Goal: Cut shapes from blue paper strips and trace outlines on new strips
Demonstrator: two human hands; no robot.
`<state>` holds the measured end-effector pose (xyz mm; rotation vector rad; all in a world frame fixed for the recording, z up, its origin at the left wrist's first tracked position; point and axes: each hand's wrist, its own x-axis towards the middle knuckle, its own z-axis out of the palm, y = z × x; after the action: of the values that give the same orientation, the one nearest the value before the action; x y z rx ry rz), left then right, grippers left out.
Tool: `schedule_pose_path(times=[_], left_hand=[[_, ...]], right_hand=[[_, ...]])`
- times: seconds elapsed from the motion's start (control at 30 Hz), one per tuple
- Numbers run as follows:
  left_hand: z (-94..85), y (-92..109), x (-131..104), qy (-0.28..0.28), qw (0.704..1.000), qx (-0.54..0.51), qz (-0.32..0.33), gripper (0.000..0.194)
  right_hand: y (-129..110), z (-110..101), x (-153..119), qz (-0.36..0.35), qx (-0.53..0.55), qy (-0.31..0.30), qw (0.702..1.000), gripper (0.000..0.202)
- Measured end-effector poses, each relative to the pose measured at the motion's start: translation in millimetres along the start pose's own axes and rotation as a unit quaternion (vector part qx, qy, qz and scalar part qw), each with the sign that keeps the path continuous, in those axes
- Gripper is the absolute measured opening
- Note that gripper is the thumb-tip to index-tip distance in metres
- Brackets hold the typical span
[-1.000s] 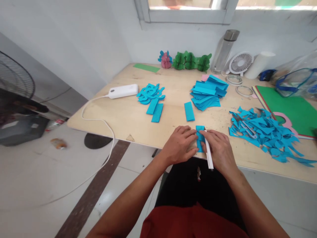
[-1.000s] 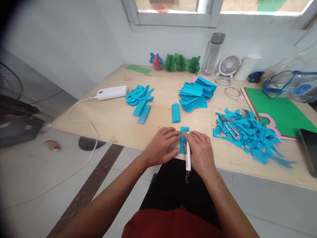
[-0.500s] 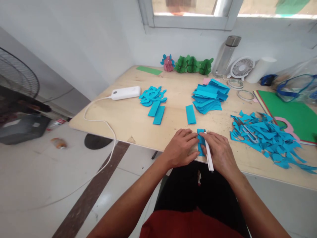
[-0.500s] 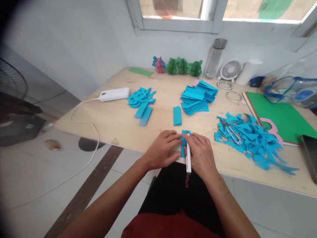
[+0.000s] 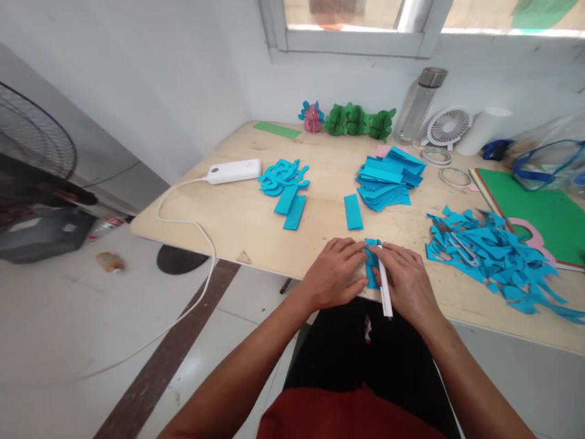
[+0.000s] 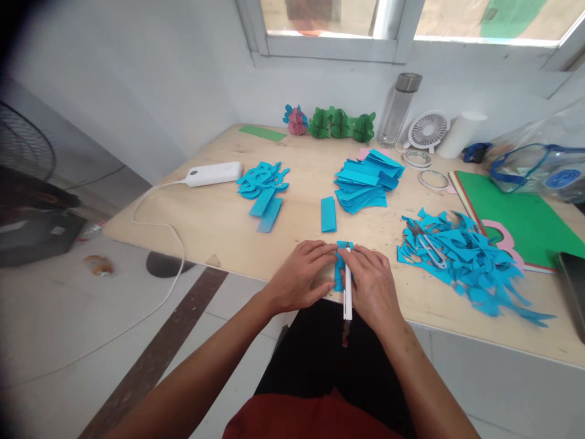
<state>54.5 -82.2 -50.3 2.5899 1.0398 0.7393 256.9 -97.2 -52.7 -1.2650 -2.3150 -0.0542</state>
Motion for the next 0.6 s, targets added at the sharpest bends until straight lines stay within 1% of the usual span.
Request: schedule_pose_path(times=[0.17, 0.6], left_hand=[[-1.1, 2.2, 0.6, -0.018, 1.0, 0.018, -0.001, 0.044], [-1.5, 3.1, 0.2, -0.018, 1.0, 0.011, -0.003, 0.043]], right_hand=[[-0.1, 0.7, -0.5, 0.006, 0.002, 0.004, 1.0, 0.039], [-0.3, 1.1, -1.5, 0.012, 0.006, 0.013, 1.0, 0.036]])
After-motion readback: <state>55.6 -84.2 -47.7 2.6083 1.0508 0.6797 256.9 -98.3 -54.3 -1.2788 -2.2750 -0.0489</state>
